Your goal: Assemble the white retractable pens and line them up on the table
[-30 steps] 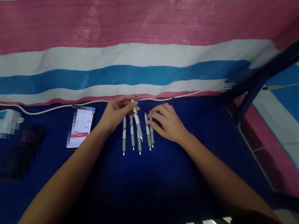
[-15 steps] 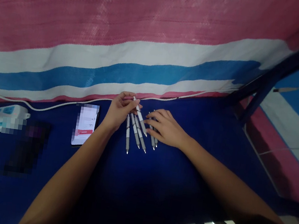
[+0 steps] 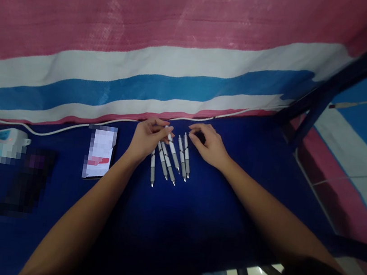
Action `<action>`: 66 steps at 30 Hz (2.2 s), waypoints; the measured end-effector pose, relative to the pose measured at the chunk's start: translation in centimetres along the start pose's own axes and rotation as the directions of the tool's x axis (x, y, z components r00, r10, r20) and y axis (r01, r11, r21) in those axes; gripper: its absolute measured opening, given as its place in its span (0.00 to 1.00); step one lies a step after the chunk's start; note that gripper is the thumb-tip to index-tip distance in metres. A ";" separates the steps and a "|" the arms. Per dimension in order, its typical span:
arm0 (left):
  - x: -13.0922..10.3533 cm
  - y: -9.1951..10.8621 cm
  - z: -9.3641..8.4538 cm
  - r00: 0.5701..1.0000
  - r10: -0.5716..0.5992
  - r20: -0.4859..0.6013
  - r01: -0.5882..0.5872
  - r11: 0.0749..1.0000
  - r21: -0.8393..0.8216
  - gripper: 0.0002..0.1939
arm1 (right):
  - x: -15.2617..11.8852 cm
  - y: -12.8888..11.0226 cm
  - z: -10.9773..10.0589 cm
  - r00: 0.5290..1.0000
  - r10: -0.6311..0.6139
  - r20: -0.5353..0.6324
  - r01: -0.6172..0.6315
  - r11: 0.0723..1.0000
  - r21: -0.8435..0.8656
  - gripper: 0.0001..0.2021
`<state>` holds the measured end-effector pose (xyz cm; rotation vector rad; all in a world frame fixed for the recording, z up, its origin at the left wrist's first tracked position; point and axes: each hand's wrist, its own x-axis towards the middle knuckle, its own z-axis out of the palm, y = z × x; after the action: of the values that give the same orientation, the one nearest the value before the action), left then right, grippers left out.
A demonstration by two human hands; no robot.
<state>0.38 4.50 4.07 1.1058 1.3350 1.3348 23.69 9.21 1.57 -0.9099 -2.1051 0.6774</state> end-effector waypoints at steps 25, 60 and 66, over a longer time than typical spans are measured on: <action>-0.7 -0.3 1.3 0.987 0.011 -0.159 -0.014 1.000 -0.021 0.17 | 0.2 -0.3 0.1 0.997 0.028 0.068 -0.026 0.999 -0.033 0.06; -0.9 -0.6 1.8 0.979 0.064 -0.194 -0.079 0.994 -0.070 0.22 | 0.5 0.4 0.0 0.993 -0.012 0.119 0.014 1.000 -0.015 0.05; -0.9 -0.4 2.0 0.984 0.068 -0.167 -0.076 0.996 -0.048 0.14 | 0.5 0.2 -0.1 0.988 0.016 0.153 -0.009 0.999 -0.044 0.05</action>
<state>2.55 3.93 3.75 1.0333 1.3803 1.5350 23.62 9.75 1.73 -0.9211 -2.2597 0.7311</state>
